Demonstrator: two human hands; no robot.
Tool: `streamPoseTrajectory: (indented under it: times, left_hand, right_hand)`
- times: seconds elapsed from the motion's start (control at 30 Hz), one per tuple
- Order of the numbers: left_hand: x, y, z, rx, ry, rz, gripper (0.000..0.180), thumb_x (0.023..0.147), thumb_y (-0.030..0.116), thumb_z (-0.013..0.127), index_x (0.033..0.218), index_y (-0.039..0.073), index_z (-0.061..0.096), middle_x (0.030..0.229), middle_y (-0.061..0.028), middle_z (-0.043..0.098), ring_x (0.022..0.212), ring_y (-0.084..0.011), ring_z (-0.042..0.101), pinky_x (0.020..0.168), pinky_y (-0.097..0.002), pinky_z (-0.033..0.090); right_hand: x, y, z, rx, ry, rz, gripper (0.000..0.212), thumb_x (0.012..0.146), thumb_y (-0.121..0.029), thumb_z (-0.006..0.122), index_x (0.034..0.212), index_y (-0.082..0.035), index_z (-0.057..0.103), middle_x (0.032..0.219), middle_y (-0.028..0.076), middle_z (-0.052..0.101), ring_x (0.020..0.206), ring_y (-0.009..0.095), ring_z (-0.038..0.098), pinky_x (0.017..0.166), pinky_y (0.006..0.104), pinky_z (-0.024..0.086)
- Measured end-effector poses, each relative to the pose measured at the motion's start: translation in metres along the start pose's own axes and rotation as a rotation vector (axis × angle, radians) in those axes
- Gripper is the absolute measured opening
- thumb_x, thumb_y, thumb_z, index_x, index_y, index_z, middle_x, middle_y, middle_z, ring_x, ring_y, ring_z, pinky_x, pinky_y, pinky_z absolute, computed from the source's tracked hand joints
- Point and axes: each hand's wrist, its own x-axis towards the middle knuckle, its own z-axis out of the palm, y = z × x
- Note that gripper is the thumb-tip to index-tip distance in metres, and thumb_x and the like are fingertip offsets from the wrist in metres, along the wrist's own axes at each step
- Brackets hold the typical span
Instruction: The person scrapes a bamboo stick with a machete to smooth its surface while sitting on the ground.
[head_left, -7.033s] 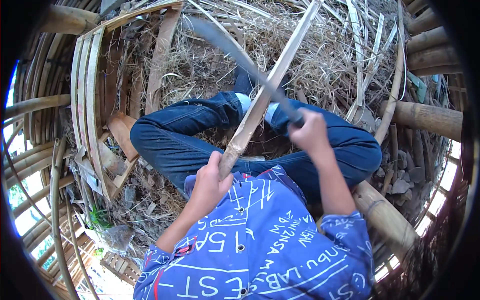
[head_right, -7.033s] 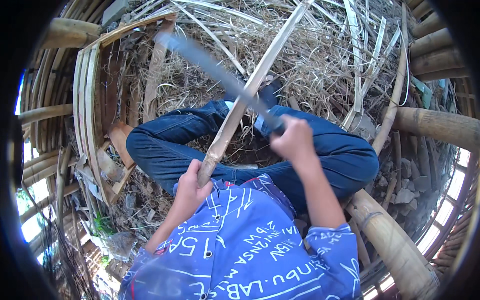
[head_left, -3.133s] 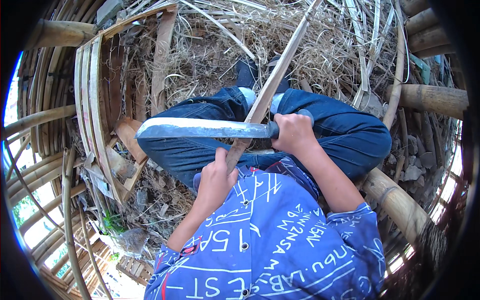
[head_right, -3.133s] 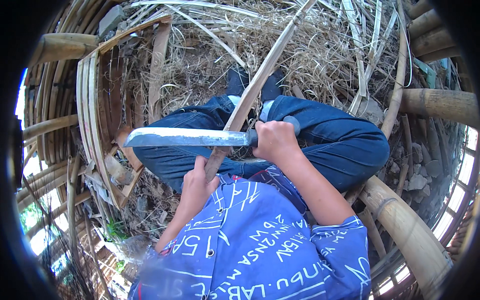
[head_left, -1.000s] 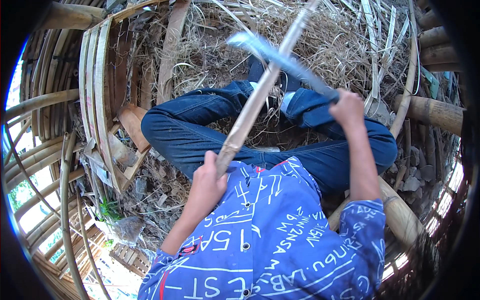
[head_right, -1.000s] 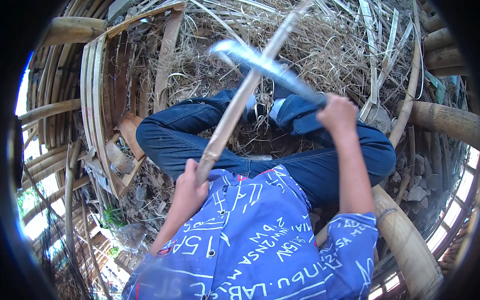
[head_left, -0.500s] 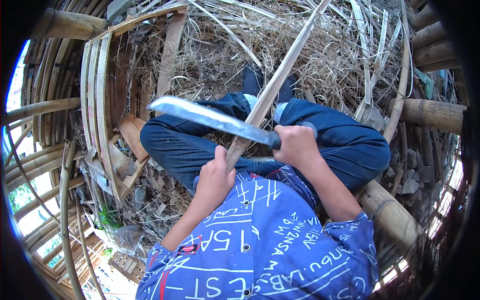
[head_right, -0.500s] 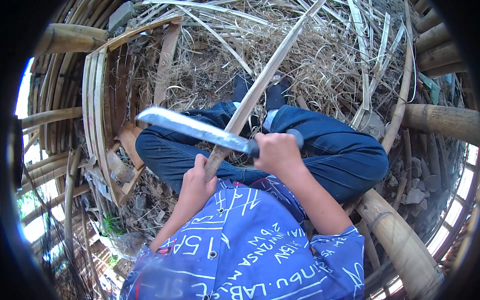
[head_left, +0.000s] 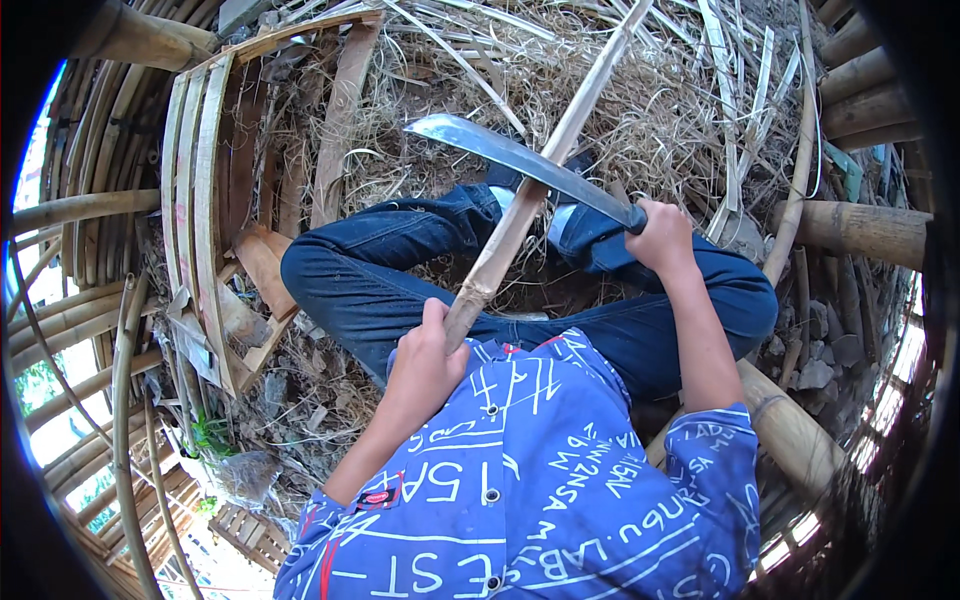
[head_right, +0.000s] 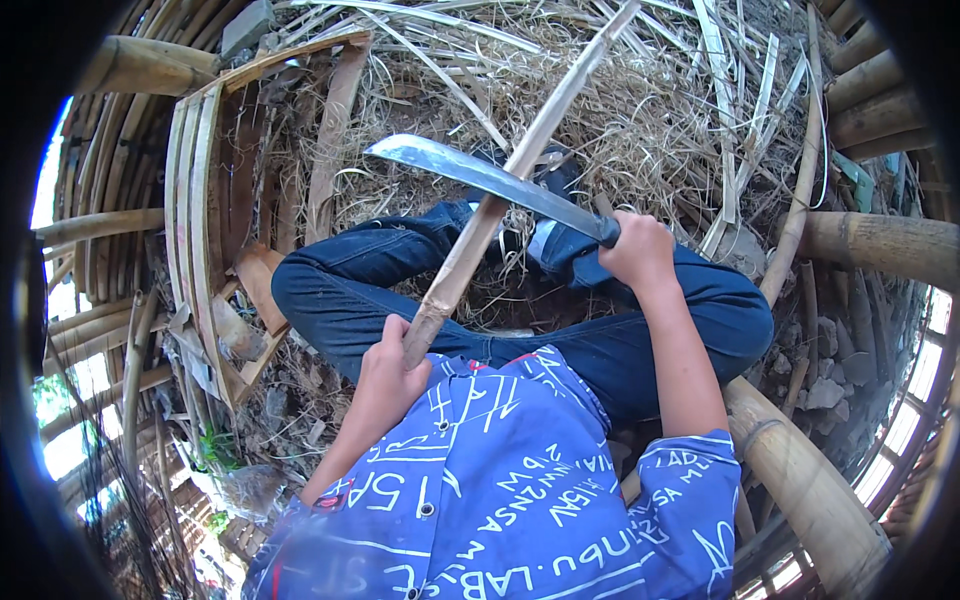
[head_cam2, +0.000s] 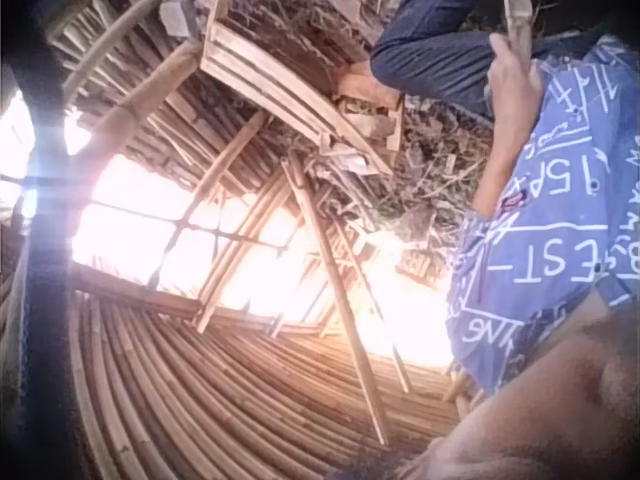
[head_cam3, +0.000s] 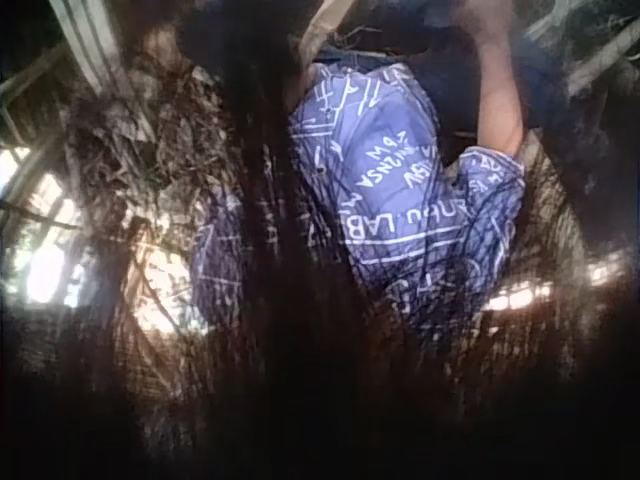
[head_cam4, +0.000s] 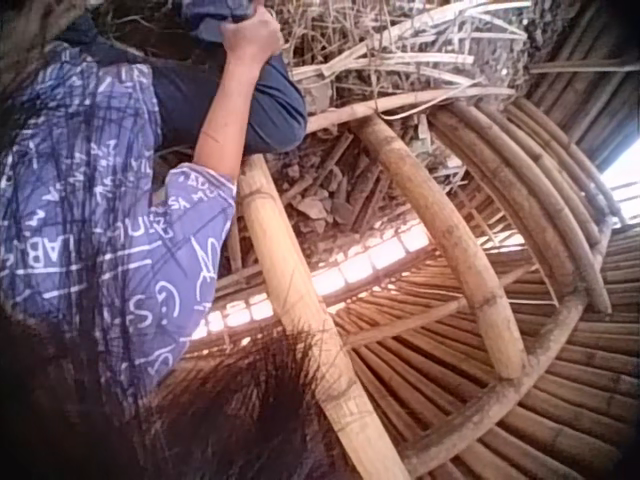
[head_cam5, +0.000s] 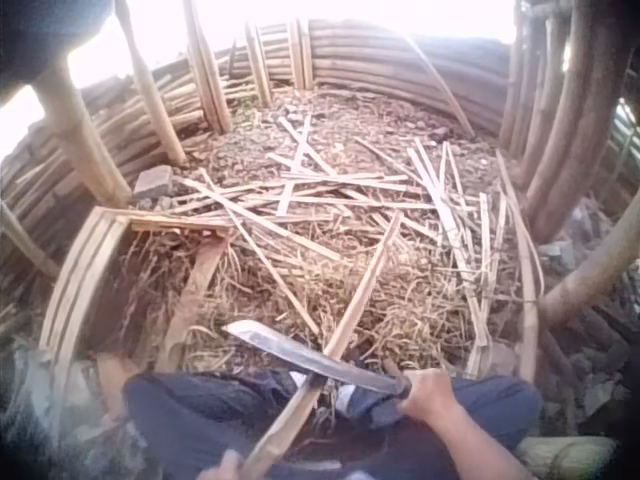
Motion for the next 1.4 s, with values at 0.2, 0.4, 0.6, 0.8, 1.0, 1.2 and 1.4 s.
streamPoseTrajectory:
  times: [0.2, 0.4, 0.6, 0.8, 1.0, 1.2, 1.4]
  left_hand:
    - [0.002, 0.004, 0.001, -0.04, 0.001, -0.051, 0.031, 0.076, 0.001, 0.062, 0.1, -0.001, 0.043, 0.079, -0.0301, 0.059, 0.083, -0.0507, 0.059, 0.069, -0.0498, 0.046]
    - [0.007, 0.007, -0.002, 0.038, 0.06, 0.012, 0.031, 0.078, 0.002, 0.063, 0.1, 0.0, 0.043, 0.075, -0.0296, 0.061, 0.076, -0.0495, 0.06, 0.065, -0.0544, 0.047]
    - [0.0, 0.012, 0.0, 0.024, 0.044, 0.068, 0.028, 0.078, 0.002, 0.061, 0.1, 0.0, 0.044, 0.074, -0.0292, 0.06, 0.075, -0.049, 0.061, 0.063, -0.0547, 0.045]
    - [-0.003, 0.016, -0.003, 0.032, 0.019, 0.058, 0.029, 0.078, 0.002, 0.061, 0.101, 0.0, 0.044, 0.073, -0.0296, 0.06, 0.075, -0.0498, 0.06, 0.062, -0.0541, 0.046]
    - [-0.011, 0.008, -0.002, 0.04, 0.073, 0.028, 0.028, 0.081, 0.006, 0.064, 0.1, 0.0, 0.045, 0.074, -0.0293, 0.061, 0.076, -0.049, 0.061, 0.062, -0.0528, 0.047]
    - [-0.004, 0.025, -0.007, 0.031, 0.069, 0.026, 0.036, 0.085, 0.022, 0.073, 0.096, 0.0, 0.047, 0.072, -0.0261, 0.06, 0.071, -0.0466, 0.061, 0.058, -0.0445, 0.046]
    - [-0.001, 0.014, 0.005, 0.057, 0.037, 0.053, 0.033, 0.087, 0.022, 0.07, 0.095, 0.001, 0.046, 0.069, -0.0275, 0.061, 0.069, -0.0475, 0.062, 0.057, -0.0506, 0.047]
  right_hand:
    - [-0.004, 0.001, 0.006, 0.025, 0.066, -0.013, 0.018, 0.067, -0.021, 0.069, 0.081, -0.009, 0.068, 0.077, 0.016, 0.069, 0.074, 0.037, 0.067, 0.069, 0.0455, 0.055]
    - [-0.014, -0.028, -0.003, 0.077, 0.098, -0.148, 0.019, 0.066, -0.021, 0.07, 0.08, -0.009, 0.064, 0.071, 0.015, 0.067, 0.07, 0.035, 0.067, 0.064, 0.046, 0.053]
    - [-0.015, -0.038, -0.006, 0.065, 0.058, -0.336, 0.025, 0.059, -0.022, 0.074, 0.078, -0.011, 0.062, 0.071, 0.011, 0.066, 0.07, 0.031, 0.068, 0.064, 0.043, 0.053]
    - [0.031, -0.006, -0.008, 0.041, 0.162, -0.138, 0.012, 0.066, -0.019, 0.066, 0.074, -0.011, 0.063, 0.07, 0.014, 0.066, 0.07, 0.036, 0.066, 0.063, 0.0457, 0.052]
    - [0.01, -0.033, -0.019, 0.063, 0.162, -0.219, 0.023, 0.061, -0.024, 0.071, 0.078, -0.01, 0.064, 0.072, 0.012, 0.067, 0.071, 0.032, 0.068, 0.065, 0.0435, 0.053]
    - [0.004, -0.046, -0.026, 0.018, 0.059, -0.38, 0.023, 0.062, -0.022, 0.071, 0.08, -0.009, 0.065, 0.073, 0.014, 0.067, 0.073, 0.031, 0.068, 0.065, 0.0428, 0.053]
    - [0.028, -0.018, -0.027, -0.028, 0.127, -0.135, 0.022, 0.065, -0.024, 0.07, 0.082, -0.01, 0.066, 0.074, 0.016, 0.068, 0.075, 0.033, 0.068, 0.067, 0.0436, 0.054]
